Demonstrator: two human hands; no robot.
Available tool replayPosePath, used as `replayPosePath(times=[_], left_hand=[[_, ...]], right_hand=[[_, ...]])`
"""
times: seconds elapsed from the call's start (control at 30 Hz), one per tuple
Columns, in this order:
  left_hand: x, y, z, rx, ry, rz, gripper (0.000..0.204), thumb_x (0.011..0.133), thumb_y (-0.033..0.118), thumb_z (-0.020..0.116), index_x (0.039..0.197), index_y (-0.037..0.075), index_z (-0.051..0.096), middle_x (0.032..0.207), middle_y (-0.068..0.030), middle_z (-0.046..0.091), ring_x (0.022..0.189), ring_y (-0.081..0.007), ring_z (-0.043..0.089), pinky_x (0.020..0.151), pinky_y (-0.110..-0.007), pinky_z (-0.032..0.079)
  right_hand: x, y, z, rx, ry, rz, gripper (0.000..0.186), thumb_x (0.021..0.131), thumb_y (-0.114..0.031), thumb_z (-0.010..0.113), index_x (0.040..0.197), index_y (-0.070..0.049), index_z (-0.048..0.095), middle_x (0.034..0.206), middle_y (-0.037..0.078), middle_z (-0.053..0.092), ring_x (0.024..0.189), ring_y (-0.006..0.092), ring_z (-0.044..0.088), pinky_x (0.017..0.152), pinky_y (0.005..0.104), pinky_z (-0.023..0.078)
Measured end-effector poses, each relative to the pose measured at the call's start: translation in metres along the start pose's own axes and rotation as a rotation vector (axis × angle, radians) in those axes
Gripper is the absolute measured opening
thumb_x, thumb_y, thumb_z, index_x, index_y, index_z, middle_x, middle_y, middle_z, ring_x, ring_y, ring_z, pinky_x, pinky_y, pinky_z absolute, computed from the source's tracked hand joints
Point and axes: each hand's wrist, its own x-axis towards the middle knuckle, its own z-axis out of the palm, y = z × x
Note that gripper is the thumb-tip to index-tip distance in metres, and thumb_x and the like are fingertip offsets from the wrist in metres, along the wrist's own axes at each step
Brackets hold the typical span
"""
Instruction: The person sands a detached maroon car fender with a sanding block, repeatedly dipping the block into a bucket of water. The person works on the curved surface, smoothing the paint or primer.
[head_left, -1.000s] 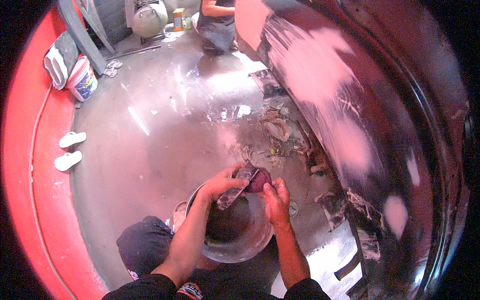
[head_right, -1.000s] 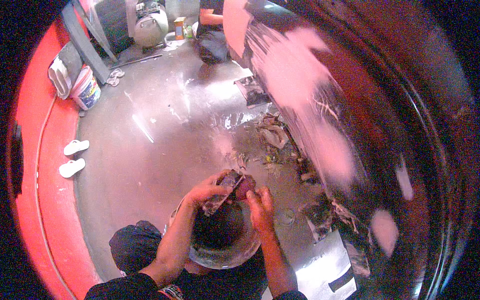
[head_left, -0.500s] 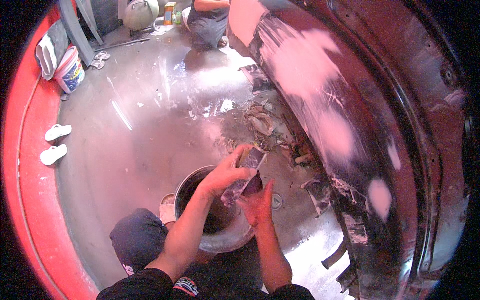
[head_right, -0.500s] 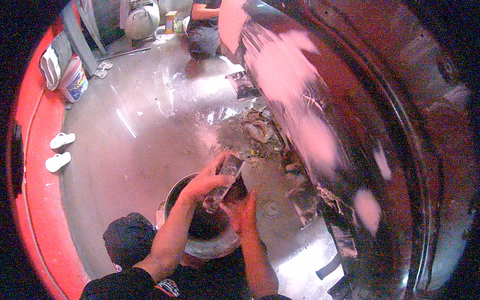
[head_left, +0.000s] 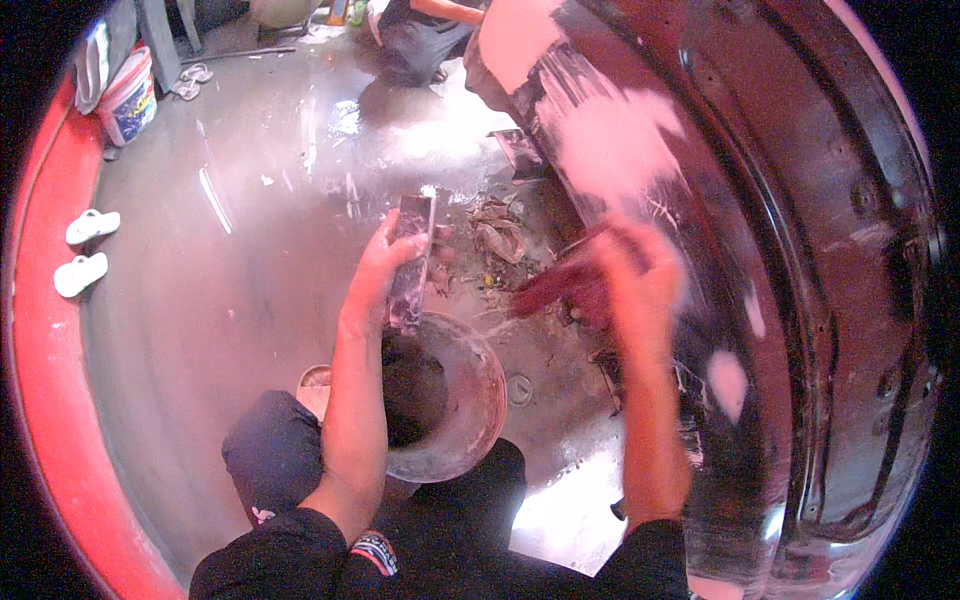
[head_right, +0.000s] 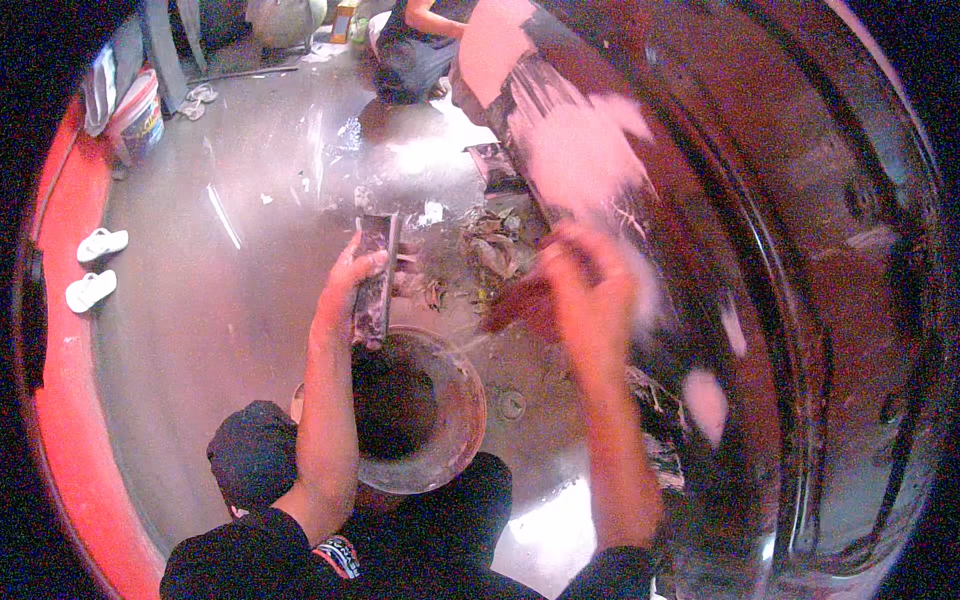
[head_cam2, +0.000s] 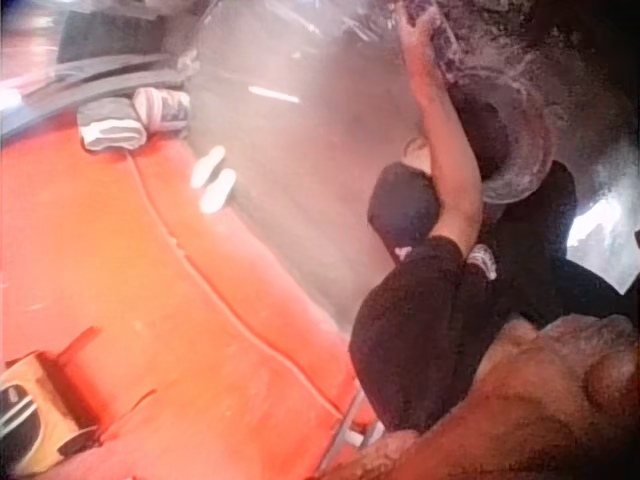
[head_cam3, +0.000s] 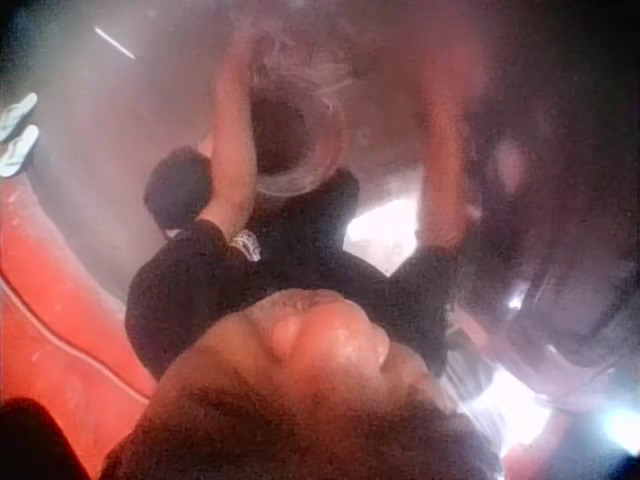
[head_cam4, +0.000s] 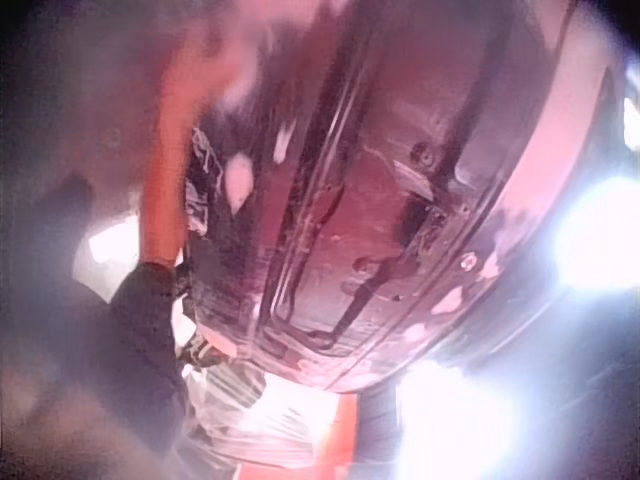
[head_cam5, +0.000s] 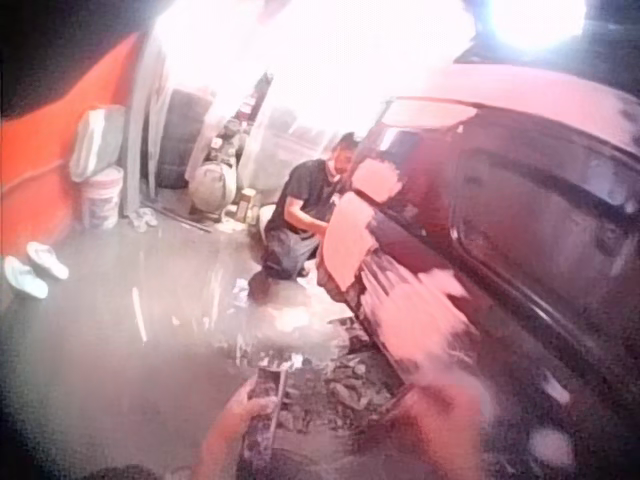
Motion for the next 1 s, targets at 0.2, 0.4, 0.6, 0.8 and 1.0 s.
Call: replayPosePath(times=[0.2,0.4,0.6,0.8,1.0], left_hand=[[0.009,-0.011,-0.014,-0.012,0.111,0.004,0.056,0.088,0.016,0.066,0.135,0.003,0.04,0.113,-0.0189,0.064,0.082,-0.0245,0.069,0.06,-0.036,0.061],[0.016,-0.023,-0.006,-0.006,0.188,-0.03,0.049,0.087,0.017,0.067,0.13,0.005,0.045,0.108,-0.0144,0.067,0.075,-0.02,0.068,0.056,-0.031,0.057],[0.017,-0.017,-0.01,0.019,0.24,0.004,0.047,0.087,0.02,0.067,0.127,0.005,0.047,0.103,-0.0163,0.068,0.066,-0.0219,0.068,0.053,-0.034,0.056],[0.023,-0.015,-0.01,-0.002,0.239,0.04,0.05,0.087,0.019,0.069,0.131,0.003,0.048,0.098,-0.009,0.061,0.076,-0.0169,0.062,0.064,-0.033,0.058],[0.023,0.0,-0.008,-0.042,0.309,0.105,0.045,0.09,0.016,0.066,0.129,0.003,0.049,0.099,-0.0063,0.058,0.077,-0.0131,0.059,0.066,-0.031,0.058]], right_hand=[[0.057,-0.051,-0.039,-1.049,0.355,-0.626,0.057,0.086,-0.031,0.074,0.133,-0.006,0.057,0.14,0.018,0.051,0.117,0.0356,0.055,0.102,0.0457,0.044],[0.101,-0.007,0.013,-1.553,0.163,-0.703,0.059,0.091,-0.03,0.062,0.144,-0.008,0.048,0.154,0.015,0.038,0.128,0.0517,0.041,0.11,0.06,0.033],[0.187,-0.025,0.06,-1.628,-0.035,-0.826,0.055,0.095,-0.029,0.056,0.145,-0.008,0.048,0.148,0.012,0.048,0.13,0.0458,0.043,0.114,0.0563,0.03],[0.215,0.015,0.068,-1.408,-0.505,-1.139,0.037,0.083,-0.026,0.067,0.115,-0.007,0.069,0.12,0.009,0.063,0.124,0.0377,0.047,0.109,0.047,0.037],[0.118,0.016,0.029,-1.408,-0.71,-1.064,0.029,0.08,-0.019,0.062,0.101,-0.002,0.071,0.111,0.012,0.062,0.124,0.037,0.048,0.113,0.047,0.035]])
